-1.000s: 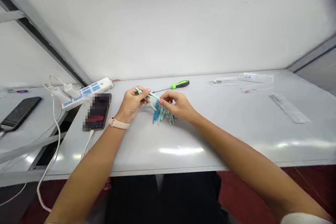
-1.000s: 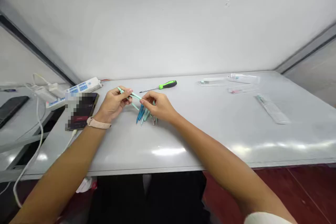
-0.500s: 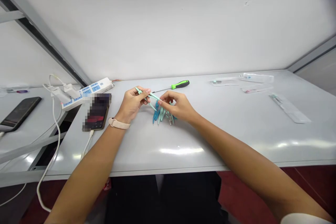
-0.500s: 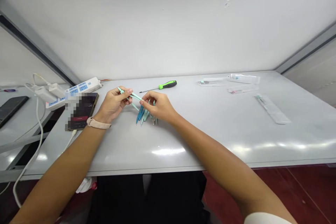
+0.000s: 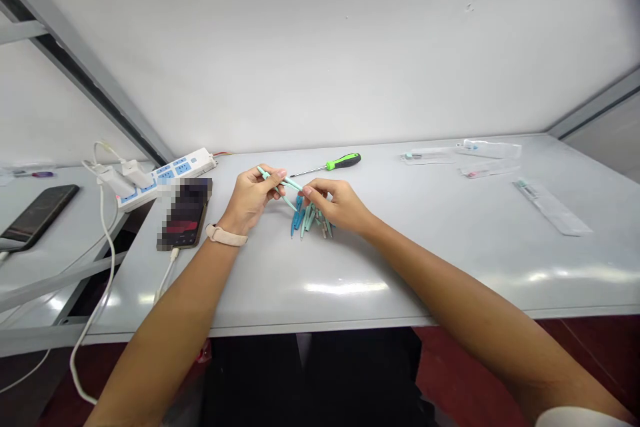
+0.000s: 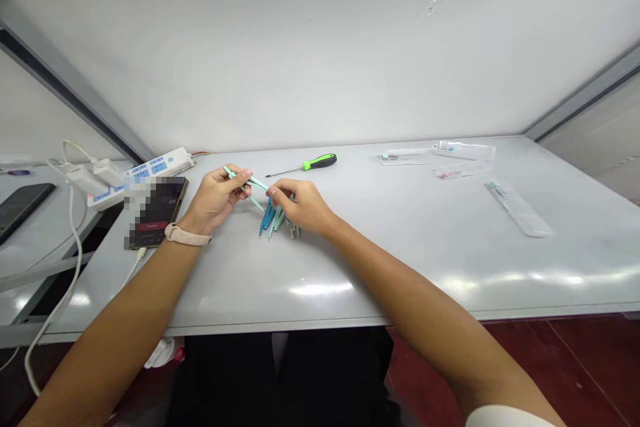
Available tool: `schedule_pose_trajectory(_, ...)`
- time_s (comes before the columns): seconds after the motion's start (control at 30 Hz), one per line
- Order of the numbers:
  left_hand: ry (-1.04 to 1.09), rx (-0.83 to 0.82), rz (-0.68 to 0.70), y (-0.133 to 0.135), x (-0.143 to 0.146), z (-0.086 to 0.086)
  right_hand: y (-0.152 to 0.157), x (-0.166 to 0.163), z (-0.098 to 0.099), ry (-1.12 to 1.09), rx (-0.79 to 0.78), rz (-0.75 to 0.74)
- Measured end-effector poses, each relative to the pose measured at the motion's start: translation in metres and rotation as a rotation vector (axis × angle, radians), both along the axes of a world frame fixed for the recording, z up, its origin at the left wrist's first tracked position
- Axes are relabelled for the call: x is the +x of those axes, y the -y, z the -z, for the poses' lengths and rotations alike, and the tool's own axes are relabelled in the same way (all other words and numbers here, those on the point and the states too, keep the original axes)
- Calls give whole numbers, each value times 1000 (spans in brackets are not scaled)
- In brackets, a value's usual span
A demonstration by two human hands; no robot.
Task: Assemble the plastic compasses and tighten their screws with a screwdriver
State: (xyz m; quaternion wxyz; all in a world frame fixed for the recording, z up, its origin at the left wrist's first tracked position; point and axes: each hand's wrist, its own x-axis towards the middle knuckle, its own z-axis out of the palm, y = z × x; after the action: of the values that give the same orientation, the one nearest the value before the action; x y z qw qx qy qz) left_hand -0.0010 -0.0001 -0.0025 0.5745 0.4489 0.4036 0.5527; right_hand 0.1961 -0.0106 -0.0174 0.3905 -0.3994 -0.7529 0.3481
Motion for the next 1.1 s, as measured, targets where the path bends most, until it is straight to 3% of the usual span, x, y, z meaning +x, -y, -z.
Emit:
schedule_pose_trajectory(0.47, 16, -24, -37, -1, -1, 0, -8, 10, 3, 80, 331, 48)
schedule_pose_trajectory(0.67, 6, -72, -26, -2, -2, 2, -17, 23, 2, 359, 271, -64)
schedule_pose_trajectory(0.77, -9, -83, 15, -2, -1, 2, -17, 24, 2, 391, 206, -93)
schedule_pose_trajectory(0.93, -82, -87, 86, 1, 0, 0, -16, 20, 1, 219, 191, 3)
schedule_pose_trajectory(1.1, -235, -103, 185, 5, 1, -2, -12, 16, -3, 20, 8, -24)
